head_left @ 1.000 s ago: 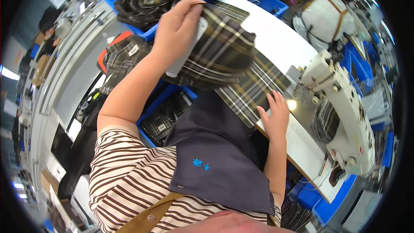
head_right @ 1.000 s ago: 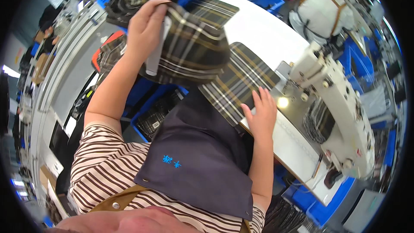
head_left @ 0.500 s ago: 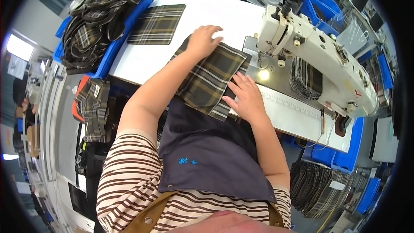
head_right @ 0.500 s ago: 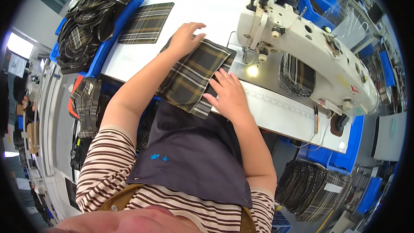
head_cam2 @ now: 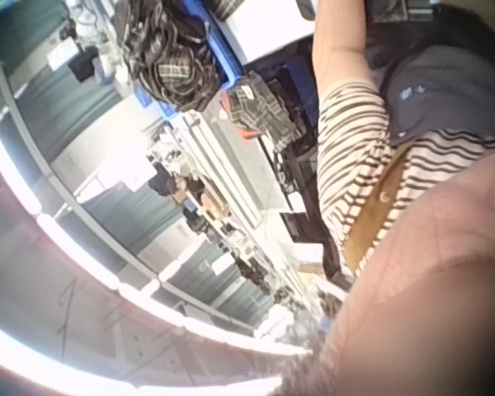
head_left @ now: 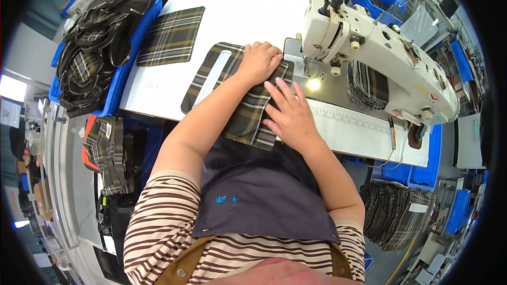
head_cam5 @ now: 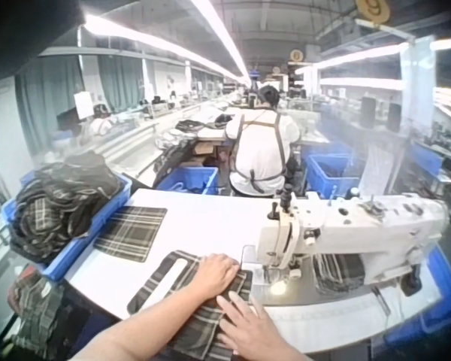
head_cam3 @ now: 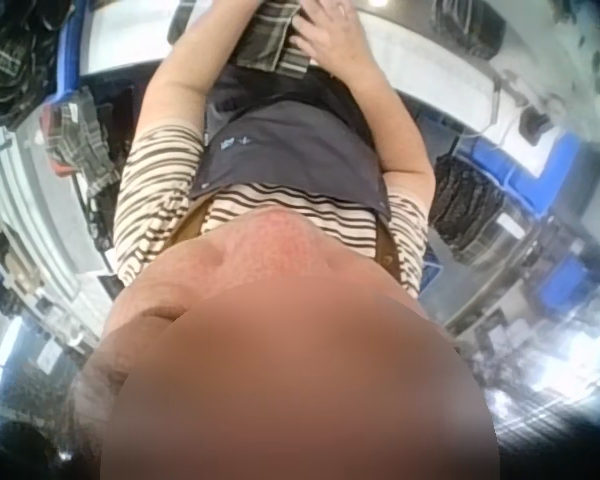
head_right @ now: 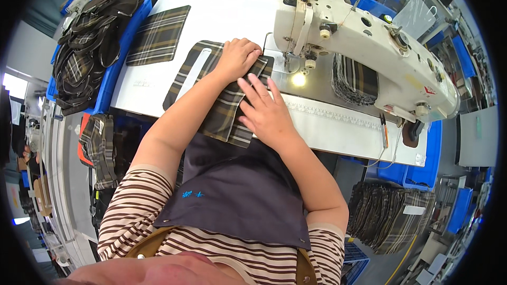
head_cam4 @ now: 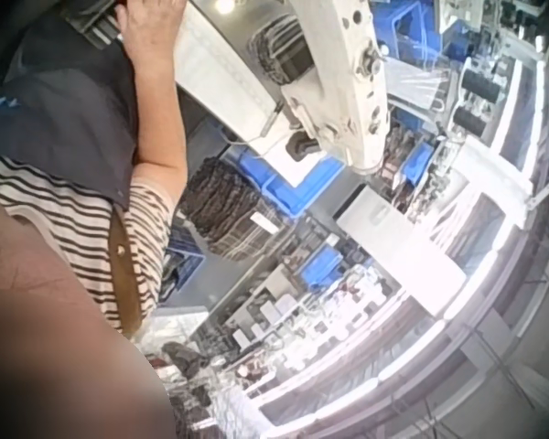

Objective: The recorder is using an industrial sewing machine to stitch together pieces of patterned leather, likely forming pockets or small panels for a bag.

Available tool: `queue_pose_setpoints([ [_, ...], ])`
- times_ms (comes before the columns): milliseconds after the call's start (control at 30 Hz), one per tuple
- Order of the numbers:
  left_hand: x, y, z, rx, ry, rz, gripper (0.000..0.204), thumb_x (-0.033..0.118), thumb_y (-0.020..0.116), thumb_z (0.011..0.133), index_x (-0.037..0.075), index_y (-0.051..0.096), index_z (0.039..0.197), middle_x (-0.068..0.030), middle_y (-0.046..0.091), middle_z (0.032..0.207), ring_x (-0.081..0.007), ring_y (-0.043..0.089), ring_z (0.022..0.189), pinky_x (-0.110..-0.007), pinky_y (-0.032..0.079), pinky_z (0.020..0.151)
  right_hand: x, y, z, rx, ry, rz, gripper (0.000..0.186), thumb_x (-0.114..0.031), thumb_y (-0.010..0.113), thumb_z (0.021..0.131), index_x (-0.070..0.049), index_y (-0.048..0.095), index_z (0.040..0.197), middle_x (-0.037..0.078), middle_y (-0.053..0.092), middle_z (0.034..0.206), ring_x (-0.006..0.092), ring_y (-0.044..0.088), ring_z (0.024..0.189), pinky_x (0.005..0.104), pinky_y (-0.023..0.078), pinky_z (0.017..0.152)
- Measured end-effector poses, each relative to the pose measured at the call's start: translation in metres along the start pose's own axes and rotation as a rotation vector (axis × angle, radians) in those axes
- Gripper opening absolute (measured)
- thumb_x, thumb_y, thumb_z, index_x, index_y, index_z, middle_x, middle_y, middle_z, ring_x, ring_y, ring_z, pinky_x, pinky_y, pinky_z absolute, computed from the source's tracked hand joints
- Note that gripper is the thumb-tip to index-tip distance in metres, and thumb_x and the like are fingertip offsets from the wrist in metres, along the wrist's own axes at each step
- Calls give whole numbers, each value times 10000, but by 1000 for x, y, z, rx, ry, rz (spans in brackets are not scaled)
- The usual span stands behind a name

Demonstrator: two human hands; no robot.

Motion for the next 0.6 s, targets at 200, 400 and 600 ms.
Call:
queue_pose_setpoints([
  [200, -10, -6, 1, 29, -58, -135, 242, 299, 546, 1016, 176, 753, 1039, -41, 694, 1097, -302, 595, 1075, -486, 374, 965, -5, 13, 4, -37, -72, -6, 331, -291, 796, 820, -44, 715, 1026, 72, 621, 1393, 256, 481, 1389, 463, 361, 1175],
  [400, 17, -24, -11, -143, 203, -198, 391, 73, 632, 887, 257, 730, 1219, -46, 635, 1343, -320, 518, 1307, -511, 388, 1071, -11, 12, -11, 0, 25, 1, 273, -206, 785, 821, -52, 704, 1031, 51, 640, 1316, 207, 576, 1040, 364, 474, 830],
  [600, 86, -43, -20, -590, 694, 219, 329, 128, 740, 789, 267, 771, 1085, -18, 563, 1460, -284, 397, 1464, -572, 408, 1091, -12, 9, -14, 164, -7, 143, 210, -92, 748, 816, -22, 694, 1006, 78, 652, 1279, 231, 616, 946, 368, 517, 789],
])
Point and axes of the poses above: each hand's wrist, its own z-axis towards the middle knuckle, its own y-axis out of the palm, x = y × z, the point moved 5 cm from there along z, towards the middle knuckle
